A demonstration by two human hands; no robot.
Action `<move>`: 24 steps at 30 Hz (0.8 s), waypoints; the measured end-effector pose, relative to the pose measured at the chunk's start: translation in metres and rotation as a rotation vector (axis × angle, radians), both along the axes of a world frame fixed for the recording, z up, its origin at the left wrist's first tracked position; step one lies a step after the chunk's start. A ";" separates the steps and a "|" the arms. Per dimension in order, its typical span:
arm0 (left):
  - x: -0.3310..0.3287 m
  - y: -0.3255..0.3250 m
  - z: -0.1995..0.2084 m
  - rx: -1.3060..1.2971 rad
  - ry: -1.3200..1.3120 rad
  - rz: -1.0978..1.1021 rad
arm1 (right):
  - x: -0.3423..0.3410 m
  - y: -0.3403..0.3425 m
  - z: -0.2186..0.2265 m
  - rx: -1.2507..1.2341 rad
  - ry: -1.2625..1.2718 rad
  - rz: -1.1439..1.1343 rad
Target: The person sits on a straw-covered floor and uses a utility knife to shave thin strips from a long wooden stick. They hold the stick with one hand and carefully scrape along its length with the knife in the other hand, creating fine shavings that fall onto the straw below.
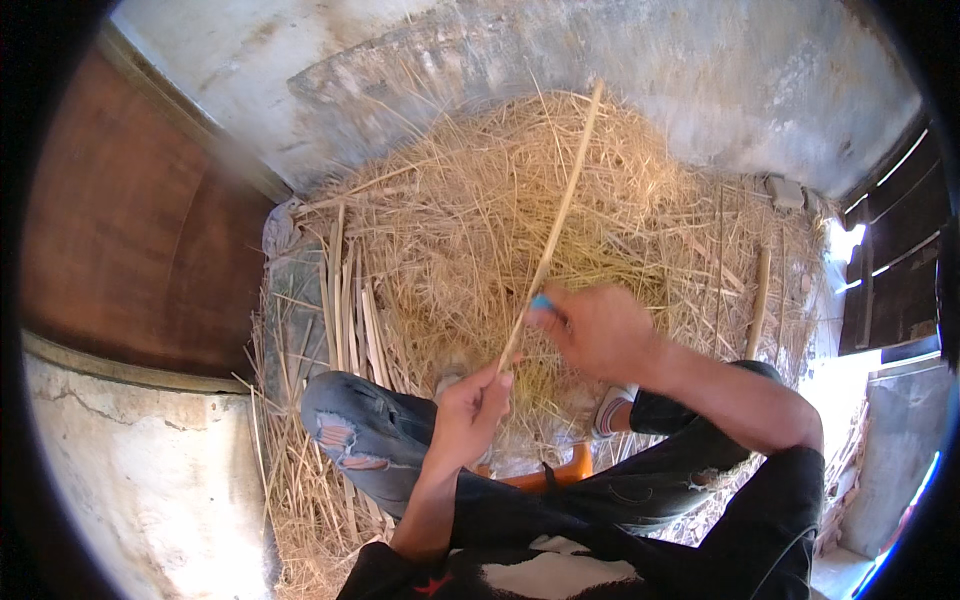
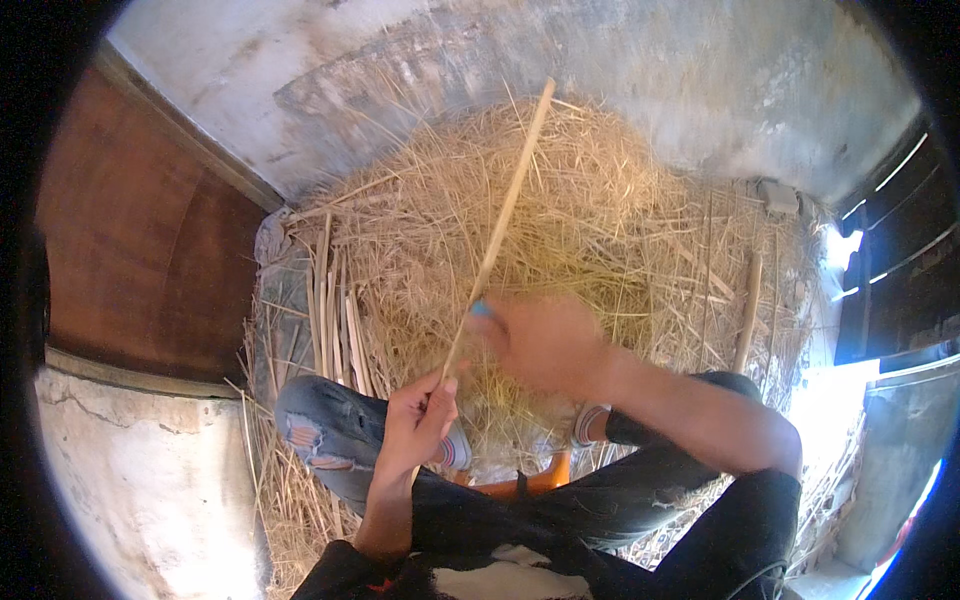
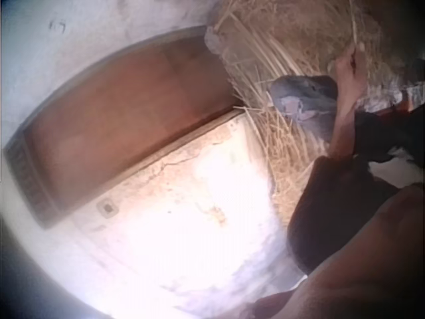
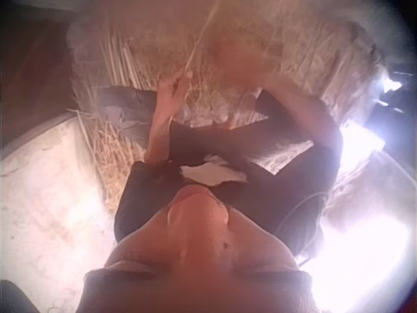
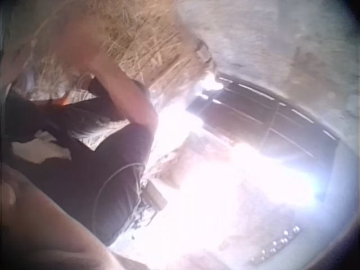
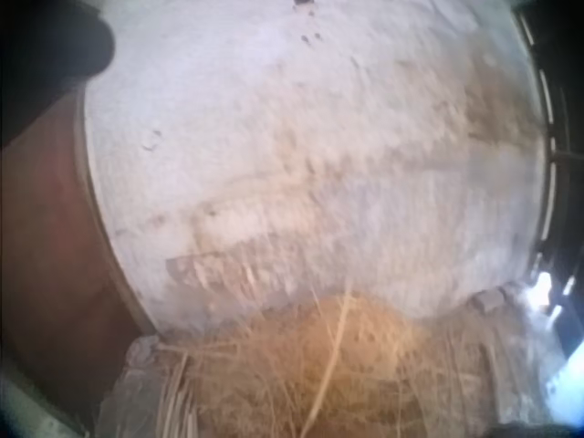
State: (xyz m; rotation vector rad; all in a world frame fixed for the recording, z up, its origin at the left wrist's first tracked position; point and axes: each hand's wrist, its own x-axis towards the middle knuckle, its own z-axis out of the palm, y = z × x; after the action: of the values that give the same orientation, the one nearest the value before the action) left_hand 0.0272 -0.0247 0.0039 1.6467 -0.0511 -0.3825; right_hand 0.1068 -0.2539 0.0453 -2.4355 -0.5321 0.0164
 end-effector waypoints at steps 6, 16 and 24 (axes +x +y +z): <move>0.003 -0.003 -0.001 0.013 -0.018 -0.010 | 0.016 -0.007 0.016 -0.064 0.043 -0.102; 0.009 -0.003 -0.001 0.012 -0.005 0.009 | 0.003 0.004 -0.001 0.039 0.057 -0.015; 0.006 -0.003 -0.006 0.008 -0.042 0.023 | -0.014 0.014 -0.004 0.069 0.170 0.118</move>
State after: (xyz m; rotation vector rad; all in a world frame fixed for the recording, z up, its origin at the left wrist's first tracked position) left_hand 0.0333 -0.0281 -0.0016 1.6623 -0.0624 -0.3313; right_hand 0.0924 -0.2403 0.0416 -2.3070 -0.5879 0.2488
